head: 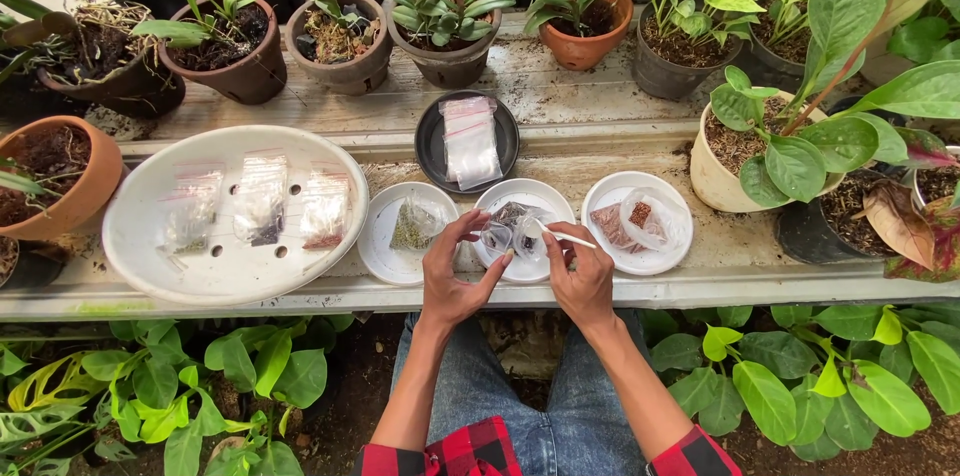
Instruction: Preparing plant supplements by transferring granular material from small plastic bags into bowls using a spoon on a greenhouse workbench.
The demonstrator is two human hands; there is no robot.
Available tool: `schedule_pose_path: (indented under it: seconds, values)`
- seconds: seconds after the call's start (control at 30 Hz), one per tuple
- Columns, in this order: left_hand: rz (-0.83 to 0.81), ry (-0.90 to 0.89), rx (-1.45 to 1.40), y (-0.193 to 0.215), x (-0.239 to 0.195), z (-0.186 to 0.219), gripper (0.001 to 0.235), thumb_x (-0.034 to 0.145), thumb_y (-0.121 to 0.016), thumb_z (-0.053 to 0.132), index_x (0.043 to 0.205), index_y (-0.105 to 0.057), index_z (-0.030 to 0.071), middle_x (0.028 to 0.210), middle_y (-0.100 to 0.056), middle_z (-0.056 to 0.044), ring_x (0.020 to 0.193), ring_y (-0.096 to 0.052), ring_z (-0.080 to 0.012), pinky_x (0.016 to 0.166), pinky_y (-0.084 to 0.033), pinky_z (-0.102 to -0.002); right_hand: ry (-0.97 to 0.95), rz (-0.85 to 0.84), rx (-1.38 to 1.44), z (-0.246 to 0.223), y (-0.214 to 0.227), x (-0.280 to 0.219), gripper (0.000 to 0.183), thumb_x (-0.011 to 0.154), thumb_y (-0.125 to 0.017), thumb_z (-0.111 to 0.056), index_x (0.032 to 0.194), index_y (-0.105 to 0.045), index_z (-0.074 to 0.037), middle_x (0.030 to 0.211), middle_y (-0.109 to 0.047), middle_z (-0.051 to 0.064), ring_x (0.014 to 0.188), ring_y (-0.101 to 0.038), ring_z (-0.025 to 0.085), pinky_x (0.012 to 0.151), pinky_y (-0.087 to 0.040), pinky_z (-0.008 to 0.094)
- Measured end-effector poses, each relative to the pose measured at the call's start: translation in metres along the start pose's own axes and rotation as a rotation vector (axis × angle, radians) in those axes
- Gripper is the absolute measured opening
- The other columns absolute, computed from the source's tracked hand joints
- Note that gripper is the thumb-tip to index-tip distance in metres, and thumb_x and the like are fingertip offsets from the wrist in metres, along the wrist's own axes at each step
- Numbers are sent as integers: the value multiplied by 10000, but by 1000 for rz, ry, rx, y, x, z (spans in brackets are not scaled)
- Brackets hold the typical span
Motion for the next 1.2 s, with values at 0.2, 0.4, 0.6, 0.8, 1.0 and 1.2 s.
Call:
schedule_pose_path:
  seconds: [0.2, 0.4, 0.6, 0.8, 1.0, 1.2]
  values:
    - [-3, 6, 8, 0, 1, 2, 672, 717, -902, 87, 1312, -599, 11, 1112, -744, -141, 940, -739, -318, 789, -607, -406, -31, 38, -30, 0, 0, 1, 68, 969, -701, -113, 1006, -720, -59, 713, -695, 66, 574, -704, 220, 512, -550, 284]
    - [-4, 10, 11, -1, -1, 1, 669, 718, -902, 90, 1310, -600, 11, 1115, -745, -141, 942, -741, -318, 791, -606, -409, -89, 59, -31, 3, 3, 3, 80, 966, -711, -141, 985, -724, -65, 614, -677, 67, 509, -670, 205, 518, -532, 286]
    - [-3, 13, 9, 0, 0, 1, 676, 715, -904, 86, 1313, -599, 8, 1116, -744, -138, 943, -741, -316, 789, -607, -403, -162, 105, 115, 3, 9, 4, 83, 957, -701, -80, 969, -721, -1, 707, -712, 122, 567, -710, 194, 536, -564, 287]
    - [-9, 13, -4, 1, 1, 4, 662, 728, -894, 81, 1311, -590, 4, 1125, -738, -149, 954, -738, -328, 793, -603, -413, -277, 162, 286, 16, 11, -1, 122, 976, -670, -82, 1004, -687, 36, 726, -696, 140, 595, -697, 190, 552, -575, 288]
    - [0, 7, -19, 2, 0, 1, 673, 721, -895, 77, 1319, -595, 6, 1120, -741, -152, 949, -739, -327, 791, -600, -409, -285, 167, 317, 3, 20, -1, 134, 984, -656, -70, 1017, -665, 60, 738, -686, 154, 610, -695, 181, 547, -576, 266]
    - [2, 4, -16, 2, -1, -3, 687, 706, -910, 95, 1315, -603, 9, 1117, -747, -143, 948, -744, -314, 794, -603, -395, -265, 205, 359, -18, 31, 7, 139, 991, -652, -68, 1031, -642, 65, 738, -682, 146, 609, -692, 165, 549, -571, 244]
Point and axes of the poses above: each hand's wrist, its own x-axis towards the middle knuckle, its own y-axis out of the back of the hand, z = x × y, the point moved 3 cm from there along x, towards the middle knuckle
